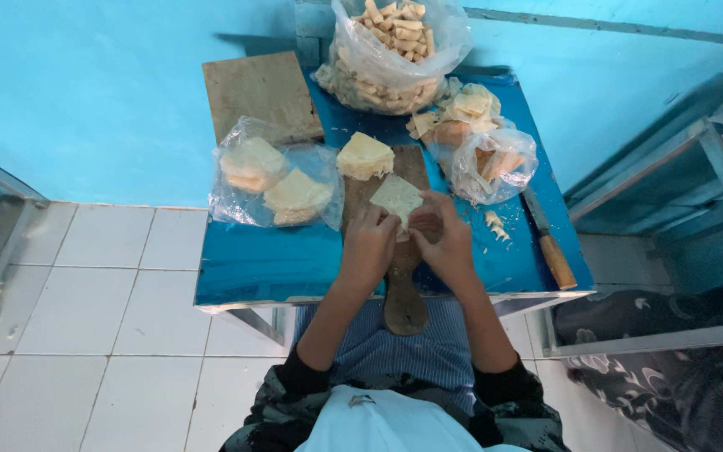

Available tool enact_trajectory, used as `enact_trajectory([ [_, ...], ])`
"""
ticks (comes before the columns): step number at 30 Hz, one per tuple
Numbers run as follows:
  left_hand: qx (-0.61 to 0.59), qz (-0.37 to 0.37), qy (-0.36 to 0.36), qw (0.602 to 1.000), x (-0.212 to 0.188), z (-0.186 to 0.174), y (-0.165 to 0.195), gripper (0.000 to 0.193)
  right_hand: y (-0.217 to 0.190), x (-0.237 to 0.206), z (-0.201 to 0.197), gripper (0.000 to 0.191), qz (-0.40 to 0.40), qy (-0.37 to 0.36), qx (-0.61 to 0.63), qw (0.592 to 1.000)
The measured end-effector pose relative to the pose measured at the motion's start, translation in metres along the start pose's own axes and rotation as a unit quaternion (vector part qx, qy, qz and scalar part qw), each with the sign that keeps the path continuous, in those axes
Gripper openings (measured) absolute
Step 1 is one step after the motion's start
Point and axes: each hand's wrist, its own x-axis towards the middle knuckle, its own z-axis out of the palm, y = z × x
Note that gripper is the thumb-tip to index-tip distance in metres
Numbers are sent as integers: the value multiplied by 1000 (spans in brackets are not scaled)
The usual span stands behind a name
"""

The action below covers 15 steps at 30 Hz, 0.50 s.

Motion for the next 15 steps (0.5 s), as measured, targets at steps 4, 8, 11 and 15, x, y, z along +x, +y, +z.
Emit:
enact_trajectory([
  [4,-26,1,11,1000,3,-4,1,12,0,1,-13,61,-16,-94,-65,993],
  [8,-68,19,-13,997,6,-17,-1,17,5,3,-7,52,-66,-87,-90,990],
  [11,-94,35,-23,995,6,-23,-1,23,8,9,-5,49,-38,-90,-62,993],
  [15,-77,33,-15,996,8,-17,-1,14,8,11,-6,50,-13,-95,-41,995],
])
